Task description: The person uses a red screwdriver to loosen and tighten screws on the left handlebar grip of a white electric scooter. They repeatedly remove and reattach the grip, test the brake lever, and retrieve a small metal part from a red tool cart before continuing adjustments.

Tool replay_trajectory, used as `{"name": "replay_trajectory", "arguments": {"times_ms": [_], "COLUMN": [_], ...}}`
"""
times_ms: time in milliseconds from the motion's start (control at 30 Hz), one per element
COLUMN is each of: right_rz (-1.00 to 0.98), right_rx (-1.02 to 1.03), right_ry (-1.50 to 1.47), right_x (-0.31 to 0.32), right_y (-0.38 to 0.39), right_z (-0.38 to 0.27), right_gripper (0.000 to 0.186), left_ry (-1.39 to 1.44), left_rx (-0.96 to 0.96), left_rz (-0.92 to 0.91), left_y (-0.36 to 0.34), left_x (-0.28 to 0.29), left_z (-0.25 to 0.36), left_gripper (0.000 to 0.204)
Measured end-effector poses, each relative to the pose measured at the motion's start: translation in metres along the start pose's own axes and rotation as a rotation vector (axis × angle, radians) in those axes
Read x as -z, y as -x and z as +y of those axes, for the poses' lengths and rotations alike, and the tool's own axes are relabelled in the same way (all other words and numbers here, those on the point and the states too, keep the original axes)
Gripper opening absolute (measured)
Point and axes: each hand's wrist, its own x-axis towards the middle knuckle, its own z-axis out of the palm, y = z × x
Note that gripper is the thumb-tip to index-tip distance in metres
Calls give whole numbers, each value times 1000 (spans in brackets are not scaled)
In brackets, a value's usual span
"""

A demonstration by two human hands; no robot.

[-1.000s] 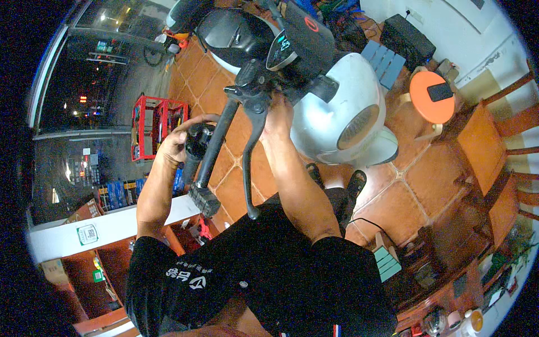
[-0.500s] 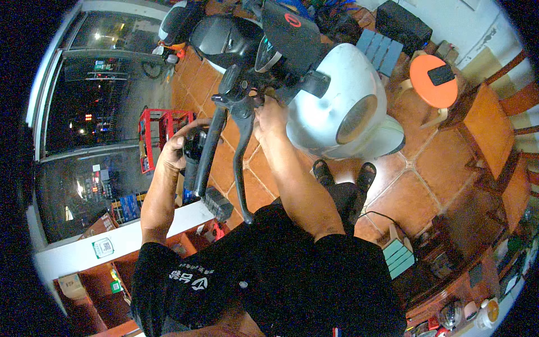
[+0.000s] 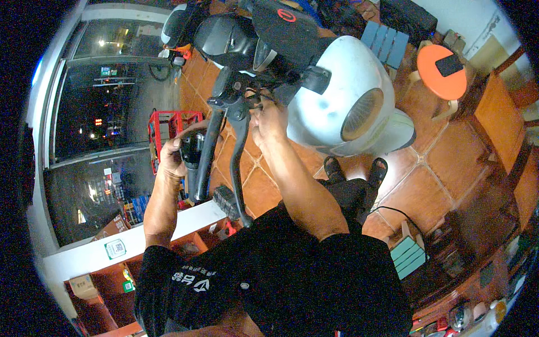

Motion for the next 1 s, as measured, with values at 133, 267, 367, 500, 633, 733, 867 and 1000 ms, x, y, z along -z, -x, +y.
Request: {"name": "replay_trajectory", "arguments": {"times_ms": [133,267,367,500,633,733,867,1000], "right_rz": [115,113,29,-88,-209,-125,71,-116], "right_rx": [11,-72,-89,-228,-201,-173,-139,-60], "right_ry": [8,-29,-49,30,68,81,159,318], "right_x": [-4,9,16,14,9,-13,-18,-8], "right_y": [10,-4,-2,12,34,49,48,42], "right_z": [-13,-3,-1,-7,-6,-9,-11,-9], "right_gripper": [7,12,11,13,21,18,14,9], "left_ry": [10,-48,16,96,93,79,59,107], "left_rx": [17,25,65,34,-23,-44,-79,-216], "left_rz": [29,60,14,9,83,113,10,-31], "left_y": [2,10,11,21,43,55,62,64], "left_x": [3,2,14,13,28,23,11,-5], "left_z": [0,2,-18,-35,-57,-59,-59,-79], "left_gripper": [89,79,80,80,84,87,83,77]}}
